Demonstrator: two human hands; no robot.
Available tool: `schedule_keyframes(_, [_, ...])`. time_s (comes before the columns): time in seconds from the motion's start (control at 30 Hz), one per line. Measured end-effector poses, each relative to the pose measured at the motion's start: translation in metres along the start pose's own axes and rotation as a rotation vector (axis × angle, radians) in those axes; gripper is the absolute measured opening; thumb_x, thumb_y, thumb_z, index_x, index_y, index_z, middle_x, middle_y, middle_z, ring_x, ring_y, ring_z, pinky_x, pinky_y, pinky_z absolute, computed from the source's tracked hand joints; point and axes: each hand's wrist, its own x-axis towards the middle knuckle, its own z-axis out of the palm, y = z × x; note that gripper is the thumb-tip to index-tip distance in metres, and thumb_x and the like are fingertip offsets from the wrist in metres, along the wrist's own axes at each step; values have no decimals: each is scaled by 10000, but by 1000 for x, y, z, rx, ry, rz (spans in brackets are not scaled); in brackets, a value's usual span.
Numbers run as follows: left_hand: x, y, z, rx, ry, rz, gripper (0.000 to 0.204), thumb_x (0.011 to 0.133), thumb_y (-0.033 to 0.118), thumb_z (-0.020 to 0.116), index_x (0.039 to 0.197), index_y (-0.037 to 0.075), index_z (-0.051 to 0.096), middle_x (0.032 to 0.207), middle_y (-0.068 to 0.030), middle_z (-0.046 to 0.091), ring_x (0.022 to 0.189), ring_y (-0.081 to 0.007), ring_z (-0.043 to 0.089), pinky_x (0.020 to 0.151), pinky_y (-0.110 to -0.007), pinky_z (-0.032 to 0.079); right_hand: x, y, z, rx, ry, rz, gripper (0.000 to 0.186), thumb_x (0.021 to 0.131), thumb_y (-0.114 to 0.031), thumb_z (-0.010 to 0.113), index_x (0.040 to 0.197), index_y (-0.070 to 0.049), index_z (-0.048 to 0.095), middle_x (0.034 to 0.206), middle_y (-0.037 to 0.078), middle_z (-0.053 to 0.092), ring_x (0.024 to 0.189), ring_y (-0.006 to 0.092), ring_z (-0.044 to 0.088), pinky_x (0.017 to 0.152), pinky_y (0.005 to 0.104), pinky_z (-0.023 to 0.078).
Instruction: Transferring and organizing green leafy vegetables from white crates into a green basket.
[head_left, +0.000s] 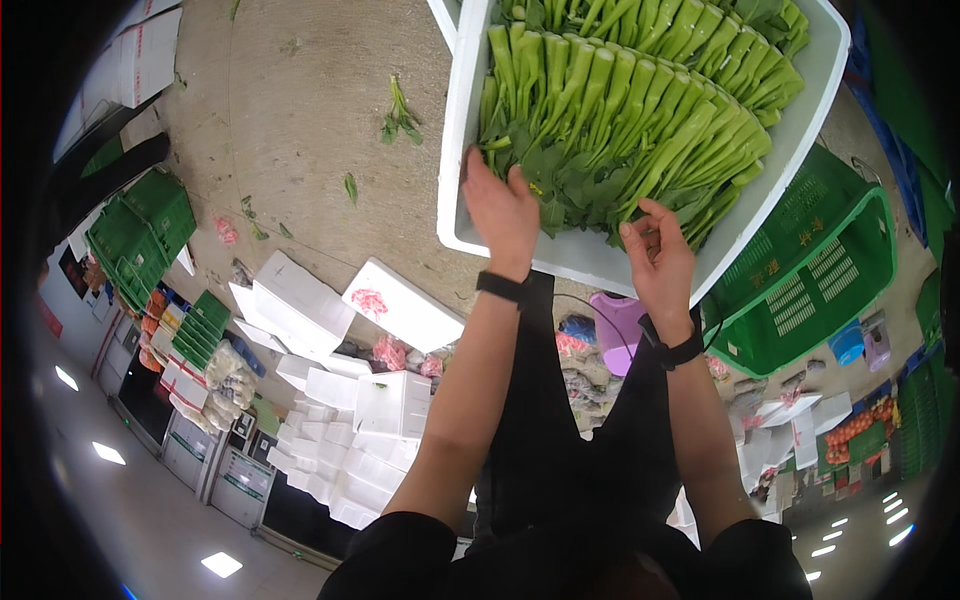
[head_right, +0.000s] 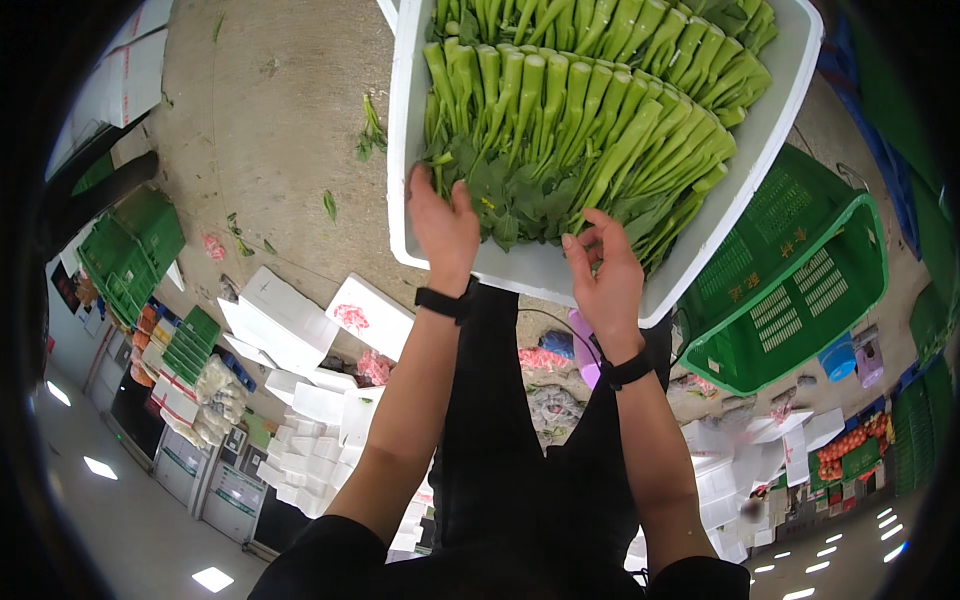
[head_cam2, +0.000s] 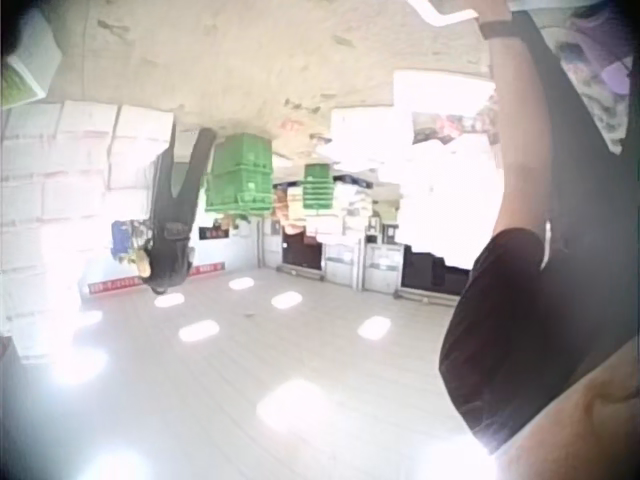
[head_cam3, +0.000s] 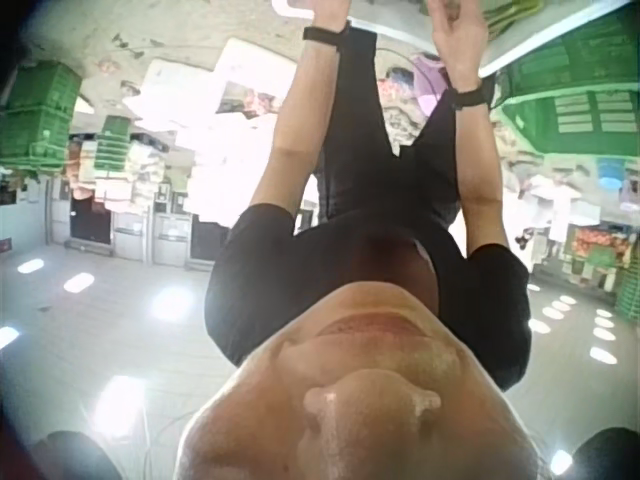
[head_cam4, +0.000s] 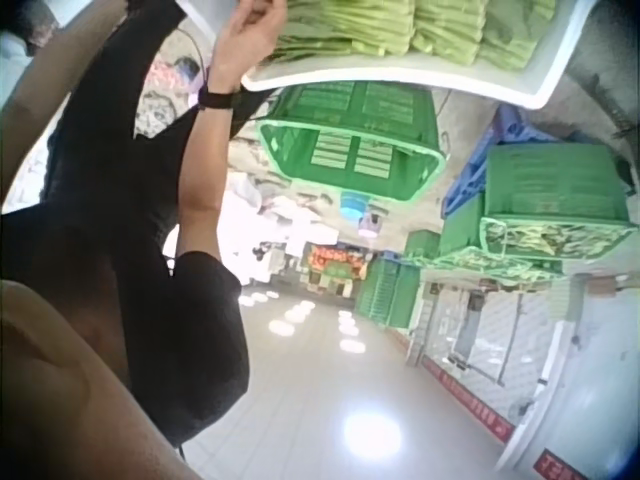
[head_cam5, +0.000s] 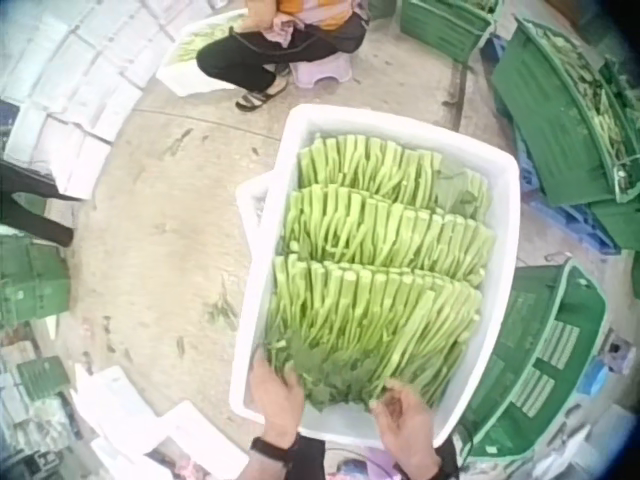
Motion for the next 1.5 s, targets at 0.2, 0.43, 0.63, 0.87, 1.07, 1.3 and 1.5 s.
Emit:
schedule_keyframes(0.2, [17, 8, 9, -27, -29, -113, 627, 846, 124, 676, 1341, -105, 368, 1285, -333, 437, 1164, -477, 440, 1010, -501, 352, 0, -3, 9, 38, -10, -8, 318, 891, -143, 686, 1172, -19, 605, 829, 47, 621, 670, 111, 556, 558, 252, 439])
schedule_keyframes(0.43, [7, 17, 10, 49, -58, -224, 466, 856, 162, 692, 1233, -18, 483, 1243, -279, 462, 1108, -445, 473, 946, -511, 393, -9, 13, 8, 11, 12, 18, 292, 892, -135, 687, 1151, -18, 619, 839, 40, 623, 691, 100, 565, 552, 243, 435])
schedule_keyframes(0.63, [-3, 23, 14, -64, 125, -2, 295, 914, 155, 642, 1152, -4, 573, 1087, -203, 592, 1018, -394, 561, 856, -456, 458, -3, 22, -19, -207, 222, -18, 350, 892, -122, 679, 1196, 14, 570, 1056, 136, 608, 958, 228, 583, 784, 336, 467])
schedule_keyframes(0.87, [26, 21, 17, -90, 270, 104, 273, 919, 184, 651, 1103, -8, 589, 1008, -184, 609, 920, -389, 602, 763, -442, 494, 12, 77, -16, -196, 404, 67, 800, 866, -279, 717, 1415, 104, 280, 1370, 315, 379, 1299, 431, 372, 1111, 435, 300])
schedule_keyframes(1.07, [32, 38, 21, -146, 106, 64, 376, 922, 188, 656, 1193, -32, 515, 1112, -212, 522, 989, -376, 548, 858, -420, 456, 37, 60, -18, 230, 349, 428, 1008, 807, -320, 768, 1508, 36, 138, 1441, 256, 271, 1340, 364, 302, 1123, 390, 268])
schedule_keyframes(1.3, [27, 38, 28, -478, -58, -174, 779, 850, 191, 732, 1363, -109, 228, 1257, -251, 444, 1135, -309, 490, 988, -367, 392, 37, 47, -14, 714, 429, 302, 743, 833, -144, 755, 1415, 4, 318, 1416, 174, 369, 1265, 268, 430, 1052, 356, 382])
schedule_keyframes(1.5, [60, 39, 1, -568, -417, -399, 843, 728, 188, 822, 1350, -116, 342, 1267, -212, 463, 1134, -267, 503, 983, -348, 407, 41, 62, -20, 622, 273, 263, 711, 838, -122, 759, 1377, -19, 307, 1297, 124, 506, 1175, 206, 515, 1002, 335, 425])
